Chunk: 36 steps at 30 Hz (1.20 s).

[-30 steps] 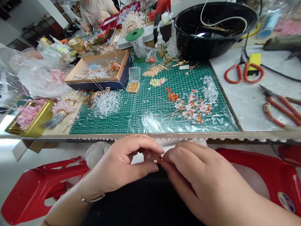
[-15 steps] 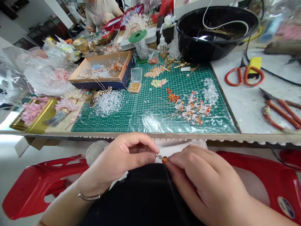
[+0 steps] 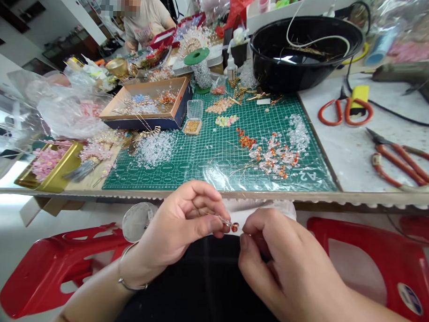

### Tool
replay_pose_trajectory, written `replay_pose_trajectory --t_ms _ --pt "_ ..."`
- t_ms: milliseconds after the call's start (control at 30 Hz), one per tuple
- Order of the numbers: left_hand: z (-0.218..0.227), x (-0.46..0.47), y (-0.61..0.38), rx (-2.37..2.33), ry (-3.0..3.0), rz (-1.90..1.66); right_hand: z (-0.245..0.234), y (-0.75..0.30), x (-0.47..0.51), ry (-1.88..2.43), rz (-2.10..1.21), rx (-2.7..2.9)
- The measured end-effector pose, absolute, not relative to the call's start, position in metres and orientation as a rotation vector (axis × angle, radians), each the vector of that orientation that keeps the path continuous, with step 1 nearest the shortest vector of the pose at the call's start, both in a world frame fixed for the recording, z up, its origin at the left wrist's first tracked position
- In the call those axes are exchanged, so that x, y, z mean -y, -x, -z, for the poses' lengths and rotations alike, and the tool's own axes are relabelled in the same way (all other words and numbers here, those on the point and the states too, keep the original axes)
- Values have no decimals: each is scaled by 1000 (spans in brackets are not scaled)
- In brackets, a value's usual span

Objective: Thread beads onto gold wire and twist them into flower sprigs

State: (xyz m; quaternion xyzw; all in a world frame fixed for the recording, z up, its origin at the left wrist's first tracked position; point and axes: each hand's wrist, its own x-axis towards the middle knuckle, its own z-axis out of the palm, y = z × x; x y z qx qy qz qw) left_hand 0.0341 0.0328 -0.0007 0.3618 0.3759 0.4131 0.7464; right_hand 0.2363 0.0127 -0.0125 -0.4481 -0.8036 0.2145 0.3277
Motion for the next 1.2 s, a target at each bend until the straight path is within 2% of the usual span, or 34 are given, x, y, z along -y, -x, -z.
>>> replay_pose_trajectory --t_ms 267,733,1033,1200 --pt "2 -34 -35 -793 -779 -942 17 -232 -14 1144 -558 2061" --pt "6 -42 -42 -672 -491 -923 27 -231 -17 1210 -769 1852" --pt "16 -44 -54 -713 -491 -981 28 -225 -21 1179 -1197 1669" --pt "13 -43 -54 -720 -527 -993 27 -222 -24 1156 -1325 1530"
